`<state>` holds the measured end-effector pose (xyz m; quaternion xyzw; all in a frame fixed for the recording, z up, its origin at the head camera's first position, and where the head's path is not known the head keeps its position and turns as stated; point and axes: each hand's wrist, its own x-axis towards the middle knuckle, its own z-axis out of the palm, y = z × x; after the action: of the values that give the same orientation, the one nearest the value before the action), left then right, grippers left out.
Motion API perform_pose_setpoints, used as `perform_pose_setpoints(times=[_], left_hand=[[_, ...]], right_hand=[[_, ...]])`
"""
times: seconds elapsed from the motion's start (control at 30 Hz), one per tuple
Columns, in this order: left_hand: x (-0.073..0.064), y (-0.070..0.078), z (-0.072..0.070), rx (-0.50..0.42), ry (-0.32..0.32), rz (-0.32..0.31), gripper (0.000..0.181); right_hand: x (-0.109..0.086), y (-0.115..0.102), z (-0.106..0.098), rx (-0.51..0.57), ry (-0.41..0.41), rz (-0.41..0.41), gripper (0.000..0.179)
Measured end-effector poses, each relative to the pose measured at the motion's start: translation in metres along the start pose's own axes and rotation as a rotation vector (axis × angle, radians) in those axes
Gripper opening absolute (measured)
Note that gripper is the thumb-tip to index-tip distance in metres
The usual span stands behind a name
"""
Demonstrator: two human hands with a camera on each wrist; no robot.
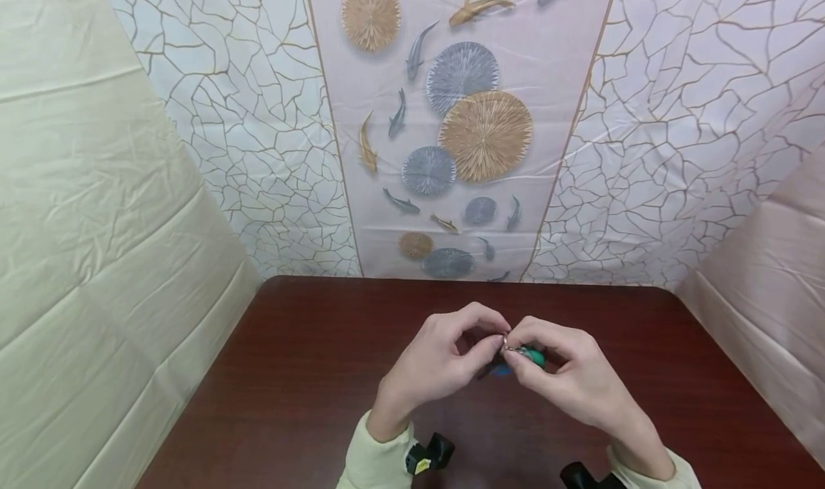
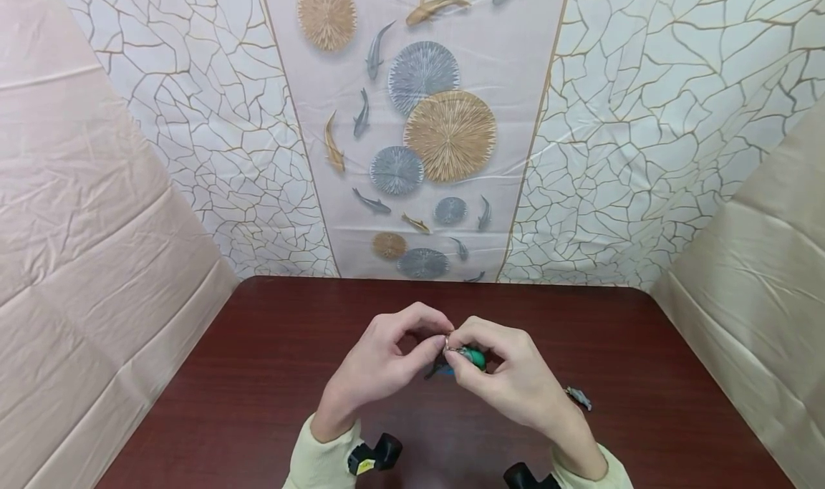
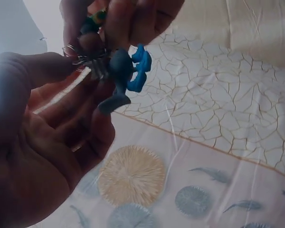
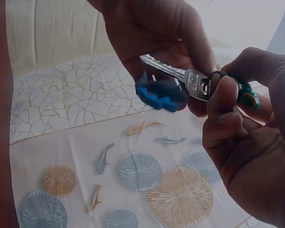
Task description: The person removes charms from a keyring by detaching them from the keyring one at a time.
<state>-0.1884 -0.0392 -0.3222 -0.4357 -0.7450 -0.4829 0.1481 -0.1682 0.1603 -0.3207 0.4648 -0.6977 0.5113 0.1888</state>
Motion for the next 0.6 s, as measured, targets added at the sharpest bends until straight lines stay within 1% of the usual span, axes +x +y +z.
perform_pose_setpoints(times=[0.13, 0.27, 0.43, 0.53, 0.6], left_hand=[[-0.0009, 0.0015, -0.0004, 0.053, 0.032, 0.054, 0.006], [-0.0022, 0.003, -0.0002, 0.078, 0.056, 0.08, 0.006], [-0.0026, 0.0052, 0.0005, 0.065, 0.082, 0.062, 0.009], [-0.0028, 0.0062, 0.0006, 0.044, 0.081, 0.041, 0.008], [-0.003, 0.0065, 0.0005, 0.047, 0.08, 0.038, 0.008]], right_hand=[[-0.0005, 0.0, -0.0014, 0.052, -0.012, -0.001, 0.038], [-0.0014, -0.0006, -0.0012, 0.075, -0.027, 0.008, 0.037], [-0.002, -0.0006, -0.0012, 0.059, -0.031, 0.013, 0.037], [-0.002, -0.0005, -0.001, 0.058, -0.026, 0.002, 0.037], [-0.0018, -0.0006, -0.0006, 0.062, -0.021, -0.009, 0.036]])
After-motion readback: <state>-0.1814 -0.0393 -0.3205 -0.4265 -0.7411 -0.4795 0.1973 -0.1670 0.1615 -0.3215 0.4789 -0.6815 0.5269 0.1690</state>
